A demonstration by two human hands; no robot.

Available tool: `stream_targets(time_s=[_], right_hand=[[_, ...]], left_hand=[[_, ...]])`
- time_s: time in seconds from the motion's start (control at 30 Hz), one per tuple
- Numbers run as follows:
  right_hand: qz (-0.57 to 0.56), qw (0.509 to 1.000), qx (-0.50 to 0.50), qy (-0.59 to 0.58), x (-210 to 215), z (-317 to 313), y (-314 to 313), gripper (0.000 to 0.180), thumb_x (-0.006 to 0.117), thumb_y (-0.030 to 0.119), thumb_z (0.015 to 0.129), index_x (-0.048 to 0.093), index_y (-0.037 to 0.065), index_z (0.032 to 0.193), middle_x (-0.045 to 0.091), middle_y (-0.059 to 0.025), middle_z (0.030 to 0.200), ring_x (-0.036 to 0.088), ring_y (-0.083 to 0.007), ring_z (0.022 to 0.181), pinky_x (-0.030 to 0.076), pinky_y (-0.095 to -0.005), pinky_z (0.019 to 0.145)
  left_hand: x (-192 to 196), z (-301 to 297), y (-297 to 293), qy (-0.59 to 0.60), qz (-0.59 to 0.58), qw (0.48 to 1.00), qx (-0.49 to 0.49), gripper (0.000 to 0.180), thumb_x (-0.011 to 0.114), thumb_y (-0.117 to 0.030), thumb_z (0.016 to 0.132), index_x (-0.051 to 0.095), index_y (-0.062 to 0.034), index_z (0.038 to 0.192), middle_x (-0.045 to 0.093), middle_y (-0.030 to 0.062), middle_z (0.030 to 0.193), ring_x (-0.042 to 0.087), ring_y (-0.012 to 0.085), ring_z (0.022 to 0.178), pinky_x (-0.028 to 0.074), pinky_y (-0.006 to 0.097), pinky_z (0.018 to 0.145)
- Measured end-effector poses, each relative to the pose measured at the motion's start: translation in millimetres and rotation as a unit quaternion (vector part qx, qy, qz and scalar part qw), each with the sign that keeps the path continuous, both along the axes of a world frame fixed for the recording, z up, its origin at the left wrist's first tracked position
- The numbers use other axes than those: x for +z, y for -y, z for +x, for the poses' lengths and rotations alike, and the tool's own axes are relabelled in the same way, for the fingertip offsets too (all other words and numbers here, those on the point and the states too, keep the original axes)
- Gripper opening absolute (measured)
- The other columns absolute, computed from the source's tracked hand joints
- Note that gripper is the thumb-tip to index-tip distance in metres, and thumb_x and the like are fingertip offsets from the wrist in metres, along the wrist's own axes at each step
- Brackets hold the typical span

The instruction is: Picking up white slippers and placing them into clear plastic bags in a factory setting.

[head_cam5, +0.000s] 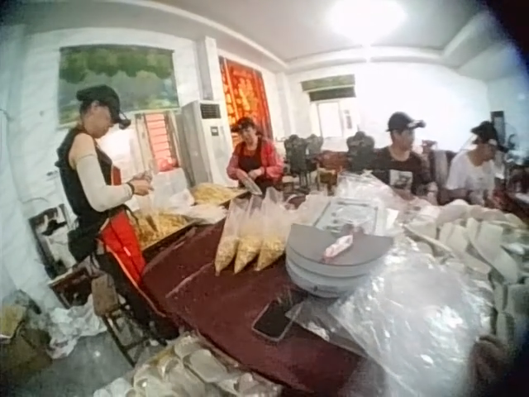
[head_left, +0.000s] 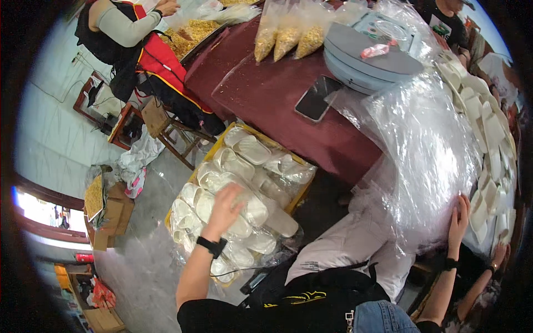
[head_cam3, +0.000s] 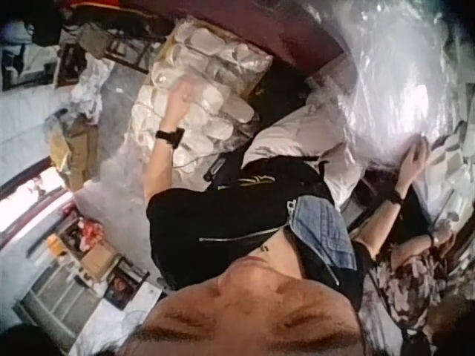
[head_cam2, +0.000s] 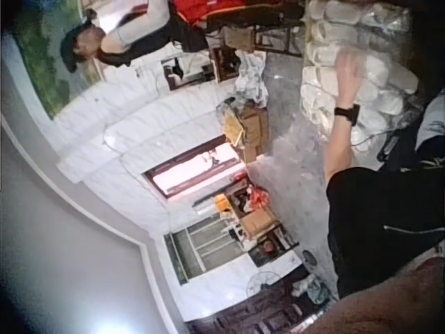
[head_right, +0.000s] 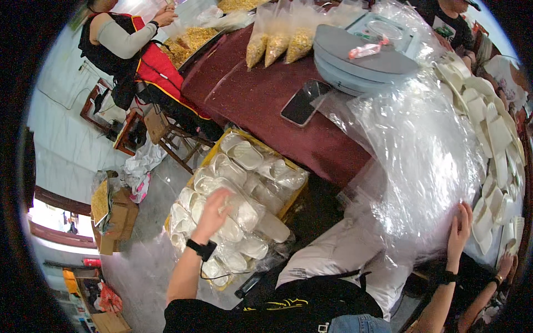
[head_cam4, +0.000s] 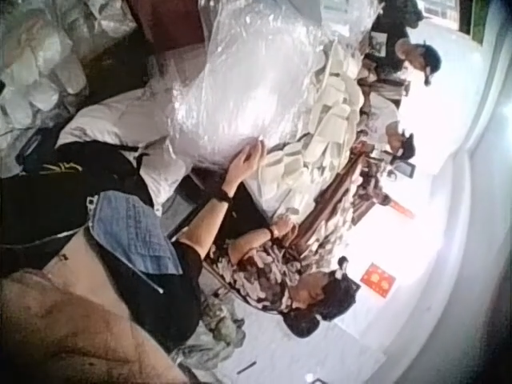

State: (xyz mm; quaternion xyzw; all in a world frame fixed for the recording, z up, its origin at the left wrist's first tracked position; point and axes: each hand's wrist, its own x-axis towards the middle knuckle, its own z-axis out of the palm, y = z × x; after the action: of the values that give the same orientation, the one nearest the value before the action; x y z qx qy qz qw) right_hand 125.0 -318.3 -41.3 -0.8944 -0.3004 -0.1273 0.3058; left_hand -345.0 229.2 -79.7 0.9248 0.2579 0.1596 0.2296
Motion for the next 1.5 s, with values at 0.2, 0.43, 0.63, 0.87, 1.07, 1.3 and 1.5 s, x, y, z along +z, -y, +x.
stream_targets(time_s=[0.2, 0.43, 0.63, 0.87, 1.07, 1.3, 1.5], right_hand=[[0.03, 0.999, -0.009, -0.016, 0.5, -5.2, -6.4, 0.037, 0.055, -0.001, 0.093, 0.061, 0.0, 0.13, 0.053, -0.0137, 0.142, 0.047, -0.0283, 0.135, 0.035, -0.036, 0.113], [0.09, 0.996, 0.001, 0.02, -7.3, -11.8, -25.4, 0.037, 0.06, -0.002, 0.085, 0.066, 0.003, 0.121, 0.056, -0.0177, 0.136, 0.053, -0.0353, 0.123, 0.043, -0.0415, 0.105], [0.097, 0.995, 0.005, 0.039, -7.4, -13.9, -15.9, 0.035, 0.062, 0.002, 0.088, 0.065, 0.005, 0.122, 0.057, -0.0153, 0.134, 0.053, -0.0357, 0.12, 0.041, -0.0422, 0.104], [0.109, 0.994, 0.008, 0.028, -2.3, -14.3, -18.4, 0.033, 0.062, 0.001, 0.087, 0.066, 0.007, 0.119, 0.058, -0.0132, 0.133, 0.052, -0.0345, 0.121, 0.039, -0.044, 0.105], [0.109, 0.993, 0.037, 0.031, -3.6, -10.3, -30.9, 0.042, 0.057, -0.007, 0.083, 0.067, 0.005, 0.122, 0.056, -0.0187, 0.133, 0.054, -0.0348, 0.122, 0.045, -0.0404, 0.103], [0.073, 0.996, -0.003, 0.042, -13.2, -2.9, -0.3, 0.035, 0.058, -0.003, 0.087, 0.064, -0.002, 0.122, 0.055, -0.0179, 0.135, 0.054, -0.0342, 0.123, 0.044, -0.0395, 0.103], [0.028, 0.994, 0.039, 0.096, 26.7, -10.5, -43.3, 0.034, 0.066, 0.002, 0.082, 0.067, 0.003, 0.116, 0.057, -0.0197, 0.132, 0.059, -0.035, 0.106, 0.049, -0.0456, 0.093]], left_hand=[[-17.6, 24.0, 91.5, -0.058, 0.031, 0.969, -0.239, 0.046, 0.066, -0.001, 0.08, 0.062, -0.0066, 0.126, 0.057, 0.0159, 0.136, 0.048, 0.0334, 0.133, 0.039, 0.047, 0.111], [-107.8, 44.5, 118.8, -0.348, 0.201, 0.819, -0.41, 0.054, 0.06, -0.033, 0.09, 0.051, -0.0285, 0.143, 0.042, -0.0009, 0.155, 0.026, 0.027, 0.15, 0.012, 0.081, 0.108], [-123.6, 62.8, 106.0, -0.341, 0.233, 0.828, -0.378, 0.03, 0.06, -0.027, 0.086, 0.071, -0.0171, 0.112, 0.062, 0.0052, 0.13, 0.048, 0.0315, 0.133, 0.01, 0.083, 0.106], [-147.8, 68.6, 94.4, -0.349, 0.283, 0.841, -0.301, 0.029, 0.055, -0.026, 0.088, 0.072, -0.015, 0.109, 0.063, 0.0091, 0.127, 0.05, 0.0354, 0.13, 0.01, 0.085, 0.104], [-157.0, 56.5, 99.0, -0.425, 0.2, 0.854, -0.222, 0.055, 0.046, -0.044, 0.098, 0.046, -0.0194, 0.147, 0.039, 0.0117, 0.156, 0.03, 0.0411, 0.145, 0.009, 0.075, 0.111], [-23.6, 99.7, 163.1, -0.247, 0.127, 0.928, -0.247, 0.044, 0.065, -0.024, 0.09, 0.059, -0.0091, 0.13, 0.053, 0.0172, 0.14, 0.051, 0.0356, 0.128, 0.036, 0.071, 0.101], [94.0, 139.2, 196.6, 0.096, -0.045, 0.944, -0.311, 0.023, 0.068, 0.001, 0.083, 0.067, 0.0009, 0.107, 0.067, 0.017, 0.114, 0.064, 0.0345, 0.106, 0.054, 0.041, 0.088]])
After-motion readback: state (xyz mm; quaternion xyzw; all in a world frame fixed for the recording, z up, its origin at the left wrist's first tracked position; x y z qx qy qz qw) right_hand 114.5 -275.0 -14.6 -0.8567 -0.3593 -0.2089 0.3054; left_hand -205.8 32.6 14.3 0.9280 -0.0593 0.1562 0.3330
